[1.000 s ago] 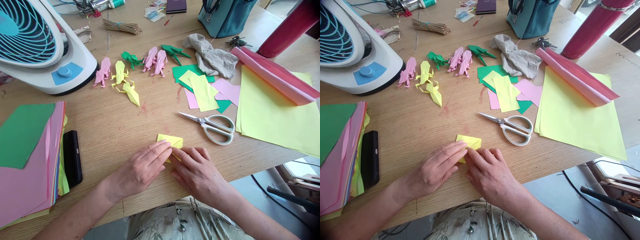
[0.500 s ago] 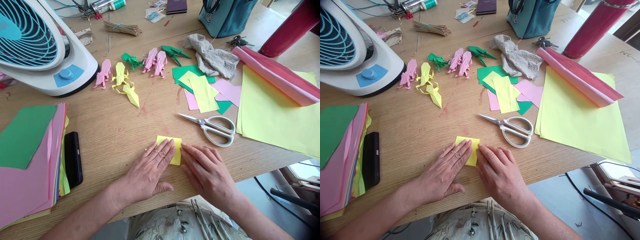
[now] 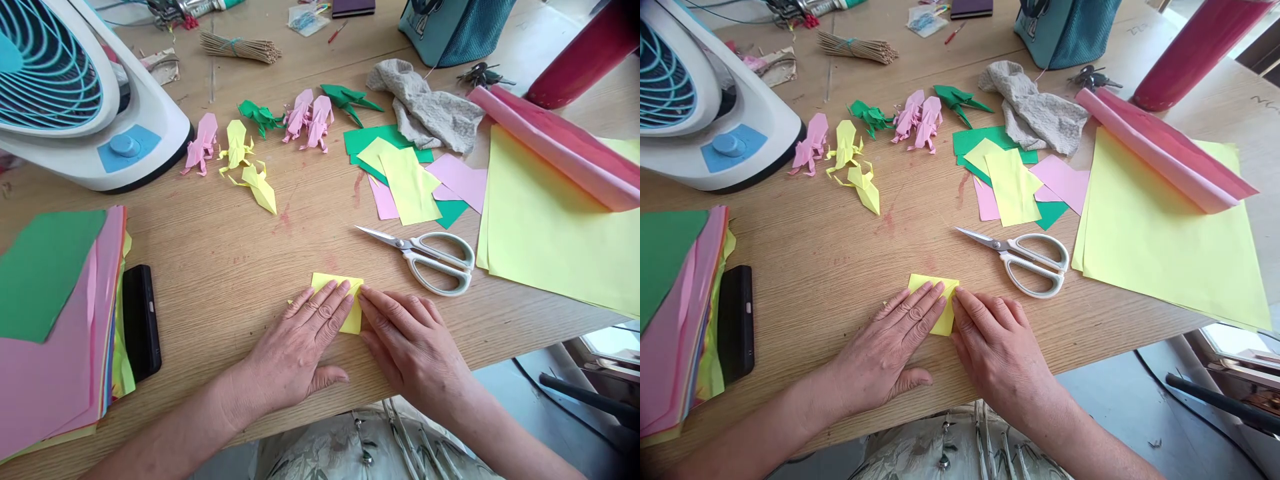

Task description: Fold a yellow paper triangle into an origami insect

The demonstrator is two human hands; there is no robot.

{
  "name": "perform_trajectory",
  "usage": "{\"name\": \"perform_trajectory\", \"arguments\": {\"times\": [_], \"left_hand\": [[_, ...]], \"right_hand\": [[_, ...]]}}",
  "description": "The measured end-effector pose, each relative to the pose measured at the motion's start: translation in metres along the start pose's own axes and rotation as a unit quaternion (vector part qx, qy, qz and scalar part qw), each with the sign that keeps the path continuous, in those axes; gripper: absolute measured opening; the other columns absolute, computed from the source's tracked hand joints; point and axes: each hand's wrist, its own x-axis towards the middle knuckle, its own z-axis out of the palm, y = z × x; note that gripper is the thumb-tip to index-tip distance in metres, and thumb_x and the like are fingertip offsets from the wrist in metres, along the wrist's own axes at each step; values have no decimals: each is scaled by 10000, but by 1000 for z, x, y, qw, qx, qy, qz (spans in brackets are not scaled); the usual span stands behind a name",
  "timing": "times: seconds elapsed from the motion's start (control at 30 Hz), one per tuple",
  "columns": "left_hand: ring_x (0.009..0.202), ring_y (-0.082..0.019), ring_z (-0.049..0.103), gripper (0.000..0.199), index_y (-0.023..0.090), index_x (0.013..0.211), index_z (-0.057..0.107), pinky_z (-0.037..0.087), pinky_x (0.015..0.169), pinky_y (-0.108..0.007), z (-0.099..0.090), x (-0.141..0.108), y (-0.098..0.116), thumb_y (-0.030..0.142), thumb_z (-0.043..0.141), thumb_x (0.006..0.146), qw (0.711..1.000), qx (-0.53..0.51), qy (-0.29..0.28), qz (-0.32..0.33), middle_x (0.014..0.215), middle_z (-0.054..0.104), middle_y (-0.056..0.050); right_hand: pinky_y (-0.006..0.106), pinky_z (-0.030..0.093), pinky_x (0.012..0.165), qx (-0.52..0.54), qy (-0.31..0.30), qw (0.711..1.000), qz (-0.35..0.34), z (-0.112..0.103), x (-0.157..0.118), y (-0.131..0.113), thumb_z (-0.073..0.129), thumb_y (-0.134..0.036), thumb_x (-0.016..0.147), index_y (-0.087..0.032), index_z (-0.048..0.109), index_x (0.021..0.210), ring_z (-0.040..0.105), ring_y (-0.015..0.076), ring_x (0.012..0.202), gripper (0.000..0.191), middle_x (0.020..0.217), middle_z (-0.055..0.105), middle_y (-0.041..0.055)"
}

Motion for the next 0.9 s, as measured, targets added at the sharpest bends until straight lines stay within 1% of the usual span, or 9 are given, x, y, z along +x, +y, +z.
{"name": "perform_trajectory", "arguments": {"times": [0.2, 0.33, 0.47, 0.6, 0.7, 0.8, 0.9], "left_hand": [[1547, -278, 97, 900, 46, 1572, 166, 93, 1243, -419, 0, 0, 1, 657, 398, 954, 1000, 11, -2, -5, 1655, 192, -142], [1545, -280, 103, 890, 54, 1569, 189, 87, 1243, -420, 0, 1, 1, 653, 414, 951, 1000, 16, -8, -9, 1658, 185, -133], [1546, -282, 100, 886, 54, 1569, 191, 80, 1241, -420, -1, 2, 2, 654, 406, 953, 1000, 24, -11, -10, 1659, 181, -131], [1541, -284, 121, 897, 39, 1567, 192, 86, 1238, -424, -1, 2, 2, 677, 351, 956, 1000, 28, -8, -7, 1654, 192, -141], [1540, -285, 123, 915, 36, 1565, 194, 98, 1236, -430, -1, 2, 2, 697, 332, 948, 1000, 24, -6, -6, 1652, 199, -145], [1545, -280, 105, 909, 48, 1571, 177, 127, 1233, -434, -1, 2, 1, 691, 336, 950, 1000, 20, -6, -11, 1654, 197, -142], [1547, -277, 96, 902, 61, 1578, 156, 147, 1231, -440, 0, 1, 1, 688, 331, 953, 1000, 17, -4, -11, 1657, 192, -135]], "right_hand": [[408, 458, 831, -1, -9, 1000, 13, 0, 1, 0, 538, -170, 969, -45, 608, 1270, 572, 263, 1025, 333, 1301, 657, 159], [420, 457, 842, 3, -14, 1000, 11, 0, 0, 0, 549, -165, 963, -31, 593, 1274, 563, 270, 1036, 342, 1303, 646, 175], [440, 470, 846, 0, -25, 1000, 17, 0, -1, 0, 526, -183, 972, -57, 548, 1327, 556, 279, 1043, 378, 1319, 611, 193], [459, 480, 868, 2, -43, 998, 41, 1, 0, 1, 514, -243, 981, -71, 500, 1389, 533, 301, 1088, 443, 1316, 566, 210], [471, 477, 881, 3, -50, 996, 68, 2, 2, 0, 488, -310, 996, -122, 474, 1437, 528, 289, 1036, 481, 1300, 548, 188], [476, 467, 895, -1, -56, 995, 80, 3, 2, 0, 480, -335, 999, -163, 456, 1468, 515, 286, 1030, 500, 1304, 531, 169], [472, 458, 907, -6, -56, 995, 81, 4, 2, 0, 484, -341, 998, -155, 468, 1461, 504, 287, 1037, 499, 1309, 523, 168]]}}
